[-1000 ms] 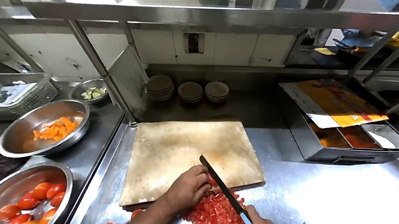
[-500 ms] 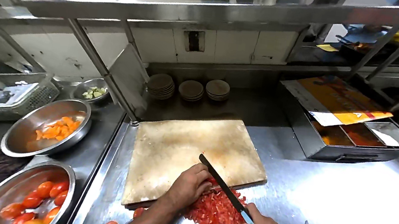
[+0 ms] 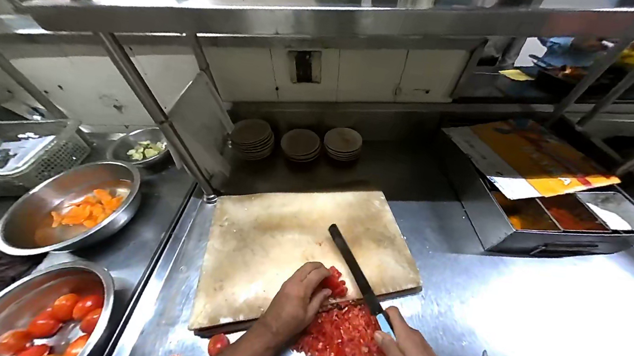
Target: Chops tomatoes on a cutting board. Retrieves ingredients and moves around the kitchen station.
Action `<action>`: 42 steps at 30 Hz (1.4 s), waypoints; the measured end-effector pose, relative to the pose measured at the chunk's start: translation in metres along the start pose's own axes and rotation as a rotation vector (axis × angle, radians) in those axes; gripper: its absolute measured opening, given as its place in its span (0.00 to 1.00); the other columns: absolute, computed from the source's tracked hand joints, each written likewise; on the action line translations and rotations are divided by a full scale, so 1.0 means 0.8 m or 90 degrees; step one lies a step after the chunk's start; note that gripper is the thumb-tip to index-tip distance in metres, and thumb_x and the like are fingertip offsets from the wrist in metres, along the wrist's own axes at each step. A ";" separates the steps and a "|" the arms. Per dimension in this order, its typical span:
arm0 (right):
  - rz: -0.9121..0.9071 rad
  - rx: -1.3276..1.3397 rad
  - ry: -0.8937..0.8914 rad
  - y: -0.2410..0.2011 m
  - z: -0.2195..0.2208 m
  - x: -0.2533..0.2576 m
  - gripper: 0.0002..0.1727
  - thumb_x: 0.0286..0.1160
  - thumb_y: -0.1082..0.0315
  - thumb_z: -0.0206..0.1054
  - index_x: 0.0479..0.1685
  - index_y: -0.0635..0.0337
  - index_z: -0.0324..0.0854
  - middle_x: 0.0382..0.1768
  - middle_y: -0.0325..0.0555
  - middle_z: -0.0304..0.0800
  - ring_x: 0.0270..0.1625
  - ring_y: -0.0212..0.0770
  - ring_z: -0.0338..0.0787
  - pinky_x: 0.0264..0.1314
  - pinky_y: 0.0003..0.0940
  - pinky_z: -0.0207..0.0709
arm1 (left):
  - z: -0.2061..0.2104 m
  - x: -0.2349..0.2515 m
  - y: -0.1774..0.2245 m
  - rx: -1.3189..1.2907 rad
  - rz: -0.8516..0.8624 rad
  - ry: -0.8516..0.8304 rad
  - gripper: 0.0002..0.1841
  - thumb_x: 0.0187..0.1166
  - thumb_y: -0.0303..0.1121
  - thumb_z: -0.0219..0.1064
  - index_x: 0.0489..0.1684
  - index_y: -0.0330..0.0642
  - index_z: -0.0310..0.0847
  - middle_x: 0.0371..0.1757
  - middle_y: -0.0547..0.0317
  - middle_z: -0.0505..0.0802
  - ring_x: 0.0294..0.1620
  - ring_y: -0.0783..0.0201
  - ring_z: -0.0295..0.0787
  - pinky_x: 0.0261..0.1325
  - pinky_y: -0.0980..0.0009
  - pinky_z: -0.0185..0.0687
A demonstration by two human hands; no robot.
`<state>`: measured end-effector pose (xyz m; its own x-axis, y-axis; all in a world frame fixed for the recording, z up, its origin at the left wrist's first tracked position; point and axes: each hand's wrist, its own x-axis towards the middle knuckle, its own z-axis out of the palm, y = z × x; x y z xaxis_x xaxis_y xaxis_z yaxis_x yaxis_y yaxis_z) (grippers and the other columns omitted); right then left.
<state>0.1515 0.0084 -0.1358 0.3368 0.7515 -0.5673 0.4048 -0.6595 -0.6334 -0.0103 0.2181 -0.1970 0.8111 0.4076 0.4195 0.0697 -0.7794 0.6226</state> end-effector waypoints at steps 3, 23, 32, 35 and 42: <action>0.026 0.020 0.004 0.021 0.014 -0.002 0.26 0.90 0.54 0.56 0.82 0.54 0.62 0.38 0.57 0.88 0.32 0.54 0.91 0.40 0.54 0.86 | 0.012 0.006 -0.003 -0.011 0.005 0.053 0.11 0.80 0.34 0.69 0.50 0.34 0.86 0.57 0.45 0.90 0.58 0.59 0.90 0.65 0.67 0.87; 0.114 0.012 0.006 -0.003 0.050 -0.007 0.29 0.92 0.54 0.55 0.85 0.58 0.58 0.42 0.62 0.89 0.41 0.59 0.93 0.49 0.57 0.85 | 0.026 0.024 -0.017 0.083 0.156 -0.002 0.12 0.83 0.38 0.68 0.52 0.41 0.90 0.58 0.48 0.92 0.64 0.55 0.90 0.71 0.65 0.84; 0.135 -0.013 0.013 -0.012 0.059 -0.008 0.28 0.92 0.57 0.54 0.83 0.61 0.59 0.44 0.63 0.90 0.47 0.61 0.93 0.56 0.59 0.84 | 0.026 0.025 -0.015 0.092 0.176 -0.009 0.12 0.84 0.37 0.65 0.50 0.39 0.91 0.58 0.47 0.94 0.65 0.53 0.90 0.72 0.64 0.84; 0.132 -0.017 0.017 -0.010 0.060 -0.007 0.28 0.92 0.56 0.54 0.83 0.61 0.58 0.44 0.63 0.90 0.46 0.61 0.93 0.54 0.58 0.84 | 0.026 0.024 -0.013 0.096 0.162 -0.015 0.13 0.85 0.39 0.65 0.50 0.39 0.91 0.58 0.46 0.92 0.64 0.53 0.90 0.69 0.64 0.85; 0.110 -0.019 0.023 -0.002 0.051 -0.010 0.28 0.92 0.56 0.55 0.84 0.61 0.60 0.44 0.63 0.90 0.46 0.62 0.94 0.54 0.60 0.85 | 0.024 0.029 -0.011 0.092 0.152 -0.043 0.14 0.87 0.37 0.61 0.47 0.38 0.91 0.58 0.47 0.93 0.66 0.51 0.89 0.72 0.61 0.84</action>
<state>0.1135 0.0028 -0.1518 0.4335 0.6274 -0.6469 0.3634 -0.7786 -0.5117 0.0188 0.2254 -0.2052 0.8511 0.1758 0.4947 -0.0498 -0.9109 0.4095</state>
